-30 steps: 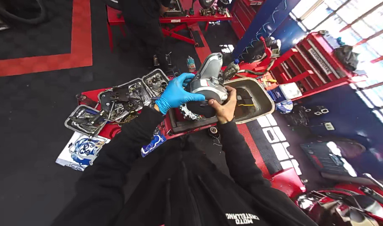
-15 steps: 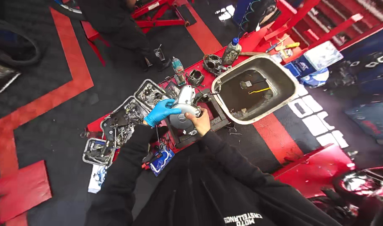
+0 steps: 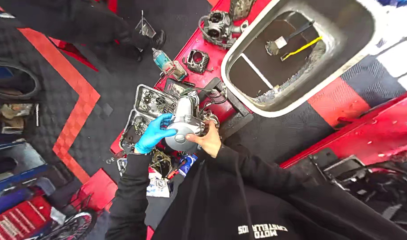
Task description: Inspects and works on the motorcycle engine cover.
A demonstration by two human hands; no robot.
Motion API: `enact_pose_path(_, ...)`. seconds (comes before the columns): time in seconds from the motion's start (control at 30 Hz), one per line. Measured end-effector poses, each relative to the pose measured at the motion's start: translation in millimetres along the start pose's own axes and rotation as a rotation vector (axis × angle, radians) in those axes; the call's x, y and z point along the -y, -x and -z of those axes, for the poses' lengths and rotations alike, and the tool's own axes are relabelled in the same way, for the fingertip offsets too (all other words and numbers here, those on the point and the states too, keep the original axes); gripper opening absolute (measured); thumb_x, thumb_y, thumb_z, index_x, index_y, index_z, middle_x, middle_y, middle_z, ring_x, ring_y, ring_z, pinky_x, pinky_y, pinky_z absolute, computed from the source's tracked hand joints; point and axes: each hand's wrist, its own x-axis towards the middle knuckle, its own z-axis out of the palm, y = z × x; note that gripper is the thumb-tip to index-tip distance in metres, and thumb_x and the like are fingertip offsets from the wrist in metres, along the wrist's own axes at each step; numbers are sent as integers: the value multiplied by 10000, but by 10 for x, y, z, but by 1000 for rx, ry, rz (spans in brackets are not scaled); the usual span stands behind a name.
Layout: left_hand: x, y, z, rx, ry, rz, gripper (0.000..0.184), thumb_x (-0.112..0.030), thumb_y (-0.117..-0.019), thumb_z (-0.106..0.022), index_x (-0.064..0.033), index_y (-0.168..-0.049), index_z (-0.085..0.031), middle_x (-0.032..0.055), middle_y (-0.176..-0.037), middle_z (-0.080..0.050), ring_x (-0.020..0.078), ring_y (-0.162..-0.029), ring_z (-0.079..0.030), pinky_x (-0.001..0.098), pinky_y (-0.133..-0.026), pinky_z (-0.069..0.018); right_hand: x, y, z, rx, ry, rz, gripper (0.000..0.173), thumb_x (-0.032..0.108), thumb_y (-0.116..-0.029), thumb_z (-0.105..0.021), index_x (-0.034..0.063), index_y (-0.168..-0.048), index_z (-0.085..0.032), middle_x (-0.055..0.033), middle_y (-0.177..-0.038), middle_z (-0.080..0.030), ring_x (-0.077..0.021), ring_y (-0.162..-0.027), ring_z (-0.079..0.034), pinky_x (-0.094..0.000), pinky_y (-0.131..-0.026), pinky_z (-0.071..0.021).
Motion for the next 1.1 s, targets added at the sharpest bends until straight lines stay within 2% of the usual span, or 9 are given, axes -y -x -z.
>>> enact_pose_path(0.13, -16, -20, 3, 18, 6, 1, 800, -429, -750, -828, -11, -1377, -561, 98, -1209, -694, 194, -1082, -685, 357, -889, -598, 26, 1, -4, -13, 21, -6, 1116, 661, -555, -912, 13, -1362, -495, -113, -1150, -684, -181, -1017, -686, -381, -911, -588)
enact_pose_path(0.33, -35, 19, 39, 51, 31, 48, 796, -431, -773, -819, -29, -1400, -538, 119, -1287, -648, 213, -1144, -652, 378, -937, -578, 10, -1, -33, -47, 24, 20, 1099, 669, -550, -908, 14, -1344, -522, -101, -1131, -694, -176, -1003, -687, -383, -904, -586)
enact_pose_path(0.43, 88, -26, 73, 93, 113, 16, 750, -452, -854, -765, 4, -1398, -526, 126, -1270, -652, 193, -1138, -651, 362, -971, -563, -12, -15, -67, -75, 46, 38, 1093, 686, -543, -900, 22, -1329, -532, -93, -1126, -696, -171, -994, -688, -378, -894, -586)
enact_pose_path(0.53, 204, -100, 99, 123, 225, -16, 671, -526, -982, -612, 13, -1375, -542, 117, -1237, -676, 179, -1122, -663, 360, -975, -563, -18, -16, -92, -101, 69, 57, 1086, 682, -550, -897, 13, -1326, -536, -103, -1127, -691, -173, -986, -684, -379, -888, -583)
enact_pose_path(0.63, 204, -156, 80, 104, 223, -2, 575, -457, -1043, -527, 12, -1374, -566, 123, -1247, -685, 182, -1135, -667, 359, -990, -560, -27, -21, -117, -126, 55, 36, 1079, 671, -555, -902, 10, -1324, -535, -105, -1117, -693, -177, -961, -691, -380, -866, -593)
enact_pose_path(0.8, 188, -231, 0, 44, 119, -7, 607, -432, -971, -646, 16, -1375, -570, 129, -1254, -678, 171, -1140, -661, 339, -997, -551, -52, -45, -148, -150, 54, -5, 1093, 675, -540, -906, 19, -1328, -529, -97, -1112, -697, -167, -970, -693, -370, -877, -590)
enact_pose_path(1.1, 132, -306, -168, -77, 25, 57, 621, -478, -916, -716, -25, -1330, -624, 114, -1186, -698, 164, -1068, -681, 344, -937, -575, -22, -43, -158, -177, 58, -83, 1076, 680, -540, -909, 37, -1321, -543, -74, -1077, -710, -155, -939, -700, -376, -865, -596)
